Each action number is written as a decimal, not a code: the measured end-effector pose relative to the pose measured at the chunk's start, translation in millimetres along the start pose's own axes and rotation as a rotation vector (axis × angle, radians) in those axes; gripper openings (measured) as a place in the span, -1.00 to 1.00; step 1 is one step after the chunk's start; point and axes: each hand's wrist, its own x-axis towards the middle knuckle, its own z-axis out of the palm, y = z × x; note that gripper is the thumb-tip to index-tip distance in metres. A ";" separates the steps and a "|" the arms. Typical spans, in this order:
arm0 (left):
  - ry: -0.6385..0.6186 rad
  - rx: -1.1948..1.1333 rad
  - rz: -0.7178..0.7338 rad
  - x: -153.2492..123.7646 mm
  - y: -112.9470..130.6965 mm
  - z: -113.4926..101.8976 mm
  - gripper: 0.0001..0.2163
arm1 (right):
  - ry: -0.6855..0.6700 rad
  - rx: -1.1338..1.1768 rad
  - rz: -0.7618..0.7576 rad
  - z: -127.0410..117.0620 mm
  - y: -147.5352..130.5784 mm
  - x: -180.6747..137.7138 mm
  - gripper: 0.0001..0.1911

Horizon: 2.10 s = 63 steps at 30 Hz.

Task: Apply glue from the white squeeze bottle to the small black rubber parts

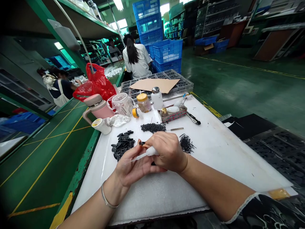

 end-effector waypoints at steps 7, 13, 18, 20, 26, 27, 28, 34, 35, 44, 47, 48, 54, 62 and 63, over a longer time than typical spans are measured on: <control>0.051 0.057 0.035 4.1 1.4 -2.8 -0.64 | 0.014 0.066 0.181 -3.9 0.2 4.4 -0.96; 0.196 0.144 0.213 4.3 2.3 -3.3 -0.75 | -0.002 0.057 0.335 -9.7 0.6 5.3 -0.92; 0.322 0.185 0.369 5.4 5.2 -5.2 -0.87 | -0.063 0.103 0.398 -9.7 -1.1 6.6 -0.93; 0.323 0.174 0.367 5.8 6.4 -7.1 -0.89 | -0.080 0.128 0.406 -9.1 -2.5 7.7 -0.91; 0.266 0.161 0.292 5.6 9.0 -12.7 -0.86 | -0.102 0.188 0.467 -8.5 -7.4 9.8 -0.86; 0.259 0.169 0.290 5.3 9.3 -12.9 -0.86 | -0.112 0.200 0.491 -8.5 -8.1 9.8 -0.86; 0.252 0.184 0.294 4.8 9.6 -12.8 -0.87 | -0.122 0.212 0.519 -8.5 -8.5 9.8 -0.86; 0.268 0.373 0.330 2.6 12.6 -10.7 -0.90 | -0.196 0.370 0.746 -7.5 -7.8 10.1 -0.85; 0.276 0.415 0.336 2.3 13.4 -11.0 -0.90 | -0.208 0.427 0.796 -7.4 -7.5 10.2 -0.84; 0.268 0.661 0.379 -1.7 22.9 -16.8 -0.87 | -0.266 0.591 0.952 -8.1 -8.6 11.2 -0.83; 0.270 0.627 0.354 -0.6 23.4 -17.5 -0.86 | -0.192 0.351 0.721 -8.9 -12.0 9.0 -0.86; 0.272 0.613 0.341 0.0 23.2 -17.9 -0.86 | -0.165 0.280 0.630 -9.2 -12.8 8.4 -0.87; 0.235 0.559 0.317 2.2 20.9 -20.3 -0.80 | -0.218 0.456 0.792 -9.3 -9.7 11.1 -0.85; 0.197 0.504 0.368 6.3 20.9 -16.2 -0.80 | -0.218 0.511 0.873 -12.8 -12.4 15.0 -0.83; 0.210 0.503 0.383 6.7 20.9 -16.2 -0.81 | -0.213 0.421 0.827 -14.1 -13.5 14.7 -0.83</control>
